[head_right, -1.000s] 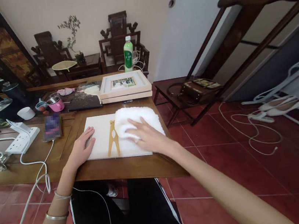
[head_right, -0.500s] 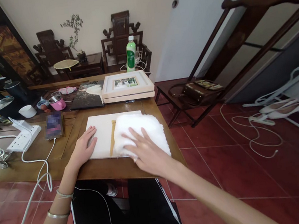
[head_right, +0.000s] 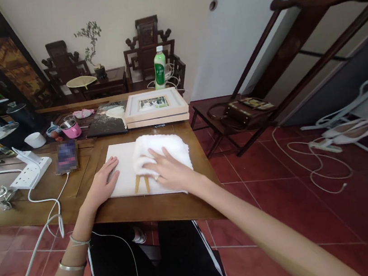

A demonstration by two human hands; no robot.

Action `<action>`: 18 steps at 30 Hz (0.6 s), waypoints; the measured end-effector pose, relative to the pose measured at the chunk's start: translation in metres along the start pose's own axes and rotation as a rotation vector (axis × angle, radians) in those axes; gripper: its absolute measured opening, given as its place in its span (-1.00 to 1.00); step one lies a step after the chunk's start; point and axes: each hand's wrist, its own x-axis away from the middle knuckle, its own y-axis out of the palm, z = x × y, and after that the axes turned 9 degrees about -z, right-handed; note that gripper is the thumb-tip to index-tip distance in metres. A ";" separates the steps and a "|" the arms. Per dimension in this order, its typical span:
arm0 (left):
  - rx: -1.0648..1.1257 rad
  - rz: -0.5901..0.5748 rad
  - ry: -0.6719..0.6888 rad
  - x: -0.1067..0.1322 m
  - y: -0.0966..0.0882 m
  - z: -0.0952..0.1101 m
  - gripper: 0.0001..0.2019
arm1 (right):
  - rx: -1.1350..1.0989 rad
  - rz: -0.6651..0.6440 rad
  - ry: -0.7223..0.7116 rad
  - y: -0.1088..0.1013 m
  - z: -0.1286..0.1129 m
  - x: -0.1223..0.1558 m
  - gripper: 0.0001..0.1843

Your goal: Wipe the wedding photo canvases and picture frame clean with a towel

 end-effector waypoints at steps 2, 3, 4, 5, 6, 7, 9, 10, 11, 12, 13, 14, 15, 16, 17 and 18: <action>0.007 0.006 0.001 0.000 0.000 -0.001 -0.57 | 0.007 0.025 0.055 0.000 0.016 -0.023 -0.58; 0.009 0.010 0.001 0.000 0.000 -0.001 -0.57 | 0.006 0.041 0.087 0.000 0.021 -0.033 -0.58; 0.010 0.012 0.001 0.000 0.000 -0.001 -0.57 | 0.005 0.055 0.120 0.001 0.024 -0.040 -0.58; 0.010 0.014 0.000 0.000 0.000 -0.001 -0.58 | 0.004 0.068 0.147 0.001 0.024 -0.045 -0.59; 0.010 0.015 -0.001 0.000 0.001 -0.001 -0.57 | 0.003 0.077 0.162 0.002 0.022 -0.046 -0.59; 0.010 0.015 -0.002 0.000 0.001 -0.001 -0.57 | 0.000 0.082 0.165 0.003 0.016 -0.045 -0.60; 0.008 0.016 -0.003 0.000 0.001 -0.001 -0.57 | -0.010 0.072 0.133 0.006 -0.003 -0.034 -0.60; 0.008 0.017 -0.002 0.000 0.001 -0.001 -0.56 | -0.018 0.059 0.106 0.008 -0.016 -0.025 -0.58; 0.007 0.018 -0.001 0.000 0.001 0.000 -0.56 | -0.027 0.039 0.080 0.010 -0.029 -0.015 -0.56; 0.005 0.018 0.001 0.000 0.001 0.000 -0.56 | -0.034 0.013 0.053 0.012 -0.043 -0.004 -0.53; 0.002 0.017 0.003 0.000 0.001 0.000 -0.56 | -0.040 -0.017 0.022 0.013 -0.057 0.007 -0.51; -0.001 0.014 0.005 0.000 0.001 0.000 -0.56 | -0.044 -0.050 -0.013 0.015 -0.068 0.017 -0.48; -0.005 0.011 0.008 0.000 0.001 0.000 -0.56 | -0.046 -0.081 -0.049 0.016 -0.078 0.026 -0.48; -0.008 0.008 0.012 -0.001 0.001 0.000 -0.56 | -0.045 -0.107 -0.082 0.016 -0.085 0.032 -0.48; -0.009 0.005 0.014 -0.001 0.001 0.000 -0.56 | -0.044 -0.126 -0.111 0.016 -0.090 0.037 -0.48; -0.009 0.003 0.017 -0.001 0.000 -0.001 -0.57 | -0.043 -0.133 -0.132 0.015 -0.090 0.039 -0.48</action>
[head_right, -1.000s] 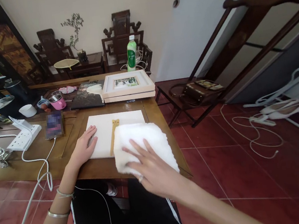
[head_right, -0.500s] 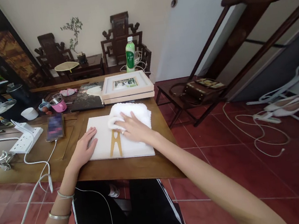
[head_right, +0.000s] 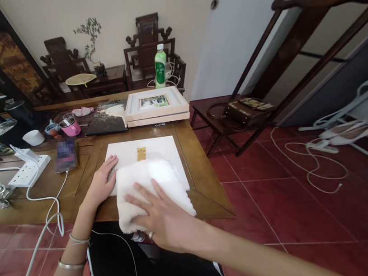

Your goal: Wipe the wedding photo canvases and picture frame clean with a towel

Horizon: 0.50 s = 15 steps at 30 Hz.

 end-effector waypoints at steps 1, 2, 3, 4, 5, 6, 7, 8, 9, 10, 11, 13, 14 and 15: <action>0.003 -0.003 0.001 0.000 0.000 0.000 -0.56 | 0.000 0.001 -0.014 -0.001 0.002 0.000 -0.47; 0.006 -0.004 0.001 0.000 0.000 0.000 -0.56 | -0.001 0.011 -0.021 -0.003 0.008 -0.002 -0.45; 0.008 -0.006 -0.001 0.000 0.000 0.000 -0.56 | -0.004 0.026 -0.020 -0.006 0.016 -0.005 -0.43; 0.011 -0.009 -0.005 0.000 0.000 0.000 -0.55 | -0.005 0.040 -0.013 -0.009 0.026 -0.011 -0.41; 0.013 -0.010 -0.010 0.000 0.000 0.001 -0.55 | -0.004 0.049 0.003 -0.013 0.038 -0.018 -0.40; 0.016 -0.009 -0.015 0.001 0.000 0.001 -0.54 | 0.002 0.056 0.030 -0.017 0.051 -0.027 -0.41; 0.019 -0.007 -0.019 0.001 0.000 0.001 -0.54 | 0.015 0.062 0.061 -0.021 0.064 -0.037 -0.44; 0.023 -0.006 -0.022 0.001 0.000 0.001 -0.55 | 0.035 0.070 0.093 -0.024 0.077 -0.047 -0.48; 0.026 -0.004 -0.023 0.001 0.000 0.001 -0.55 | 0.056 0.079 0.124 -0.028 0.088 -0.057 -0.52; 0.028 -0.003 -0.022 0.001 -0.001 0.001 -0.55 | 0.075 0.093 0.155 -0.031 0.098 -0.068 -0.55; 0.028 -0.003 -0.022 0.001 -0.001 0.002 -0.56 | 0.090 0.107 0.186 -0.033 0.106 -0.077 -0.56; 0.029 -0.003 -0.023 0.001 -0.001 0.002 -0.56 | 0.109 0.132 0.240 -0.035 0.115 -0.091 -0.57; 0.029 -0.001 -0.023 0.001 -0.001 0.002 -0.56 | 0.116 0.141 0.261 -0.034 0.115 -0.095 -0.57; 0.028 0.000 -0.022 0.001 -0.001 0.001 -0.56 | 0.127 0.147 0.275 -0.033 0.112 -0.097 -0.57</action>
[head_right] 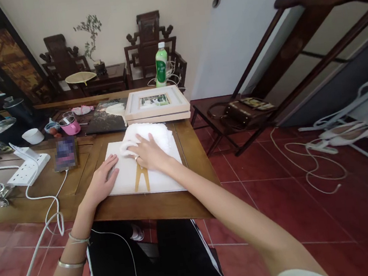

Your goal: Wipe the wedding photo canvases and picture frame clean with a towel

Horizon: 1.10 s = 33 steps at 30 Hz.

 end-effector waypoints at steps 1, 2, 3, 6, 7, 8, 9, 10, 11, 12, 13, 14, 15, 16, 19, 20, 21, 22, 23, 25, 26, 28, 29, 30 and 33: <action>-0.001 0.002 0.002 0.000 0.000 0.000 -0.56 | 0.013 0.000 0.004 0.002 -0.005 0.002 -0.57; -0.003 0.004 0.004 0.000 0.001 -0.001 -0.56 | 0.027 -0.007 0.005 0.003 -0.013 0.007 -0.57; -0.005 0.005 0.007 0.000 0.001 -0.001 -0.56 | 0.038 -0.020 0.004 0.005 -0.022 0.015 -0.57; -0.020 0.003 0.018 -0.001 0.002 -0.002 -0.55 | 0.041 -0.042 0.001 0.011 -0.056 0.049 -0.54; -0.027 0.001 0.022 -0.001 0.002 -0.002 -0.55 | 0.031 -0.044 -0.012 0.012 -0.068 0.061 -0.54; -0.032 0.001 0.027 -0.001 0.002 -0.002 -0.56 | 0.018 -0.051 -0.036 0.012 -0.078 0.073 -0.55; -0.035 0.002 0.030 -0.001 0.002 -0.002 -0.56 | 0.003 -0.061 -0.066 0.011 -0.088 0.084 -0.56; -0.037 0.005 0.032 -0.001 0.002 -0.003 -0.56 | -0.012 -0.076 -0.097 0.010 -0.095 0.093 -0.57; -0.037 0.007 0.032 -0.001 0.002 -0.003 -0.56 | -0.025 -0.092 -0.128 0.009 -0.099 0.100 -0.58; -0.036 0.008 0.033 -0.001 0.002 -0.003 -0.56 | -0.038 -0.102 -0.152 0.007 -0.101 0.104 -0.58; -0.036 0.006 0.033 -0.001 0.002 -0.003 -0.56 | -0.051 -0.106 -0.168 0.005 -0.099 0.105 -0.58; -0.035 0.002 0.033 -0.001 0.002 -0.003 -0.56 | -0.064 -0.103 -0.178 0.003 -0.095 0.104 -0.56; -0.034 -0.002 0.032 -0.001 0.002 -0.003 -0.56 | -0.076 -0.094 -0.178 0.002 -0.088 0.100 -0.56; -0.031 -0.005 0.030 -0.001 0.002 -0.003 -0.55 | -0.085 -0.082 -0.173 0.002 -0.079 0.094 -0.55; -0.021 -0.007 0.021 -0.001 0.002 -0.004 -0.56 | -0.082 -0.026 -0.119 0.003 -0.047 0.066 -0.60; -0.018 -0.006 0.020 -0.001 0.002 -0.004 -0.56 | -0.069 -0.007 -0.093 0.003 -0.037 0.054 -0.61; -0.017 -0.005 0.021 -0.001 0.002 -0.004 -0.56 | -0.054 0.010 -0.066 0.004 -0.028 0.042 -0.62; -0.017 -0.003 0.023 -0.001 0.002 -0.004 -0.55 | -0.040 0.025 -0.038 0.005 -0.021 0.031 -0.62; -0.017 -0.001 0.024 -0.001 0.002 -0.004 -0.55 | -0.029 0.036 -0.009 0.005 -0.016 0.021 -0.61; -0.017 0.001 0.024 -0.001 0.002 -0.004 -0.55 | -0.012 0.041 0.037 0.005 -0.012 0.005 -0.60; -0.018 0.002 0.024 -0.001 0.002 -0.004 -0.55 | -0.005 0.041 0.055 0.006 -0.013 0.000 -0.59; -0.020 0.005 0.026 -0.001 0.002 -0.005 -0.55 | 0.016 0.036 0.069 0.006 -0.020 -0.003 -0.58; -0.021 0.006 0.028 -0.001 0.002 -0.005 -0.56 | 0.030 0.027 0.064 0.007 -0.025 -0.001 -0.58; -0.023 0.007 0.031 -0.001 0.002 -0.005 -0.56 | 0.042 0.013 0.053 0.007 -0.031 0.004 -0.58; -0.028 -0.004 0.036 -0.002 0.001 -0.004 -0.56 | 0.050 -0.027 0.010 0.007 -0.056 0.030 -0.59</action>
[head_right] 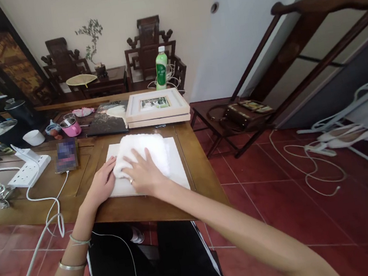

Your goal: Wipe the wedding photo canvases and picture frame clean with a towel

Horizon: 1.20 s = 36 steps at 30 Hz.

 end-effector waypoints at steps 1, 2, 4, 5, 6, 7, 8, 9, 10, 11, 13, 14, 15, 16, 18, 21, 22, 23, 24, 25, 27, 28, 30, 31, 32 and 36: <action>0.001 -0.003 0.000 0.000 0.000 0.000 -0.55 | -0.011 -0.004 -0.013 -0.001 -0.010 0.012 -0.59; 0.002 -0.005 -0.001 0.000 0.000 0.000 -0.55 | -0.028 -0.007 -0.032 -0.003 -0.020 0.024 -0.59; 0.006 -0.002 0.000 0.000 -0.001 0.000 -0.56 | -0.068 -0.027 -0.087 -0.007 -0.039 0.048 -0.61; 0.007 0.001 0.003 0.000 -0.001 0.001 -0.56 | -0.088 -0.043 -0.117 -0.009 -0.046 0.057 -0.62; 0.008 0.004 0.006 0.000 -0.001 0.001 -0.57 | -0.104 -0.056 -0.144 -0.010 -0.052 0.065 -0.63; 0.008 0.008 0.009 0.000 -0.002 0.001 -0.57 | -0.119 -0.064 -0.162 -0.011 -0.055 0.069 -0.63; 0.010 0.009 0.010 0.000 -0.002 0.001 -0.58 | -0.133 -0.063 -0.172 -0.011 -0.054 0.071 -0.63; 0.012 0.007 0.010 0.001 -0.002 0.001 -0.58 | -0.146 -0.053 -0.176 -0.010 -0.051 0.070 -0.62; 0.015 0.005 0.009 0.001 -0.001 0.001 -0.58 | -0.157 -0.037 -0.172 -0.008 -0.044 0.067 -0.62; 0.015 0.004 0.007 0.001 -0.001 0.000 -0.57 | -0.165 -0.016 -0.164 -0.007 -0.035 0.061 -0.61; 0.012 0.004 0.002 0.001 0.000 0.000 -0.57 | -0.167 0.025 -0.125 -0.004 -0.012 0.044 -0.63; 0.011 0.006 0.000 0.001 0.000 0.000 -0.57 | -0.159 0.040 -0.104 -0.003 0.001 0.034 -0.64; 0.010 0.008 -0.003 0.001 0.000 0.000 -0.57 | -0.146 0.050 -0.082 -0.003 0.013 0.023 -0.64; 0.011 0.011 -0.007 0.001 0.000 0.001 -0.57 | -0.131 0.056 -0.057 -0.003 0.023 0.011 -0.64; 0.019 0.024 -0.014 0.001 -0.001 0.003 -0.57 | -0.109 0.061 0.010 -0.004 0.036 -0.010 -0.62; 0.064 0.085 0.001 0.003 -0.005 0.008 -0.56 | -0.103 0.077 0.131 -0.005 0.033 -0.034 -0.61; 0.091 0.114 0.012 0.003 -0.007 0.010 -0.55 | -0.100 0.088 0.150 -0.005 0.027 -0.037 -0.61; 0.121 0.144 0.018 0.004 -0.008 0.011 -0.53 | -0.094 0.100 0.144 -0.004 0.019 -0.039 -0.61; 0.153 0.171 0.015 0.005 -0.009 0.011 -0.51 | -0.088 0.106 0.114 -0.003 0.009 -0.038 -0.61; 0.184 0.196 0.005 0.006 -0.010 0.011 -0.49 | -0.084 0.103 0.056 -0.002 0.000 -0.034 -0.61; 0.233 0.229 -0.027 0.007 -0.010 0.009 -0.44 | -0.083 0.071 -0.097 -0.001 -0.018 -0.022 -0.63; 0.253 0.238 -0.042 0.007 -0.010 0.007 -0.42 | -0.087 0.056 -0.163 -0.001 -0.026 -0.013 -0.63; 0.273 0.248 -0.067 0.008 -0.009 0.005 -0.40 | -0.114 0.022 -0.258 -0.003 -0.034 0.007 -0.62; 0.268 0.248 -0.076 0.008 -0.009 0.004 -0.40 | -0.135 -0.003 -0.295 -0.006 -0.036 0.017 -0.62; 0.253 0.238 -0.079 0.008 -0.009 0.005 -0.39 | -0.157 -0.034 -0.328 -0.008 -0.035 0.026 -0.62; 0.151 0.122 -0.044 0.007 -0.006 0.008 -0.40 | -0.233 -0.135 -0.367 -0.023 -0.019 0.053 -0.64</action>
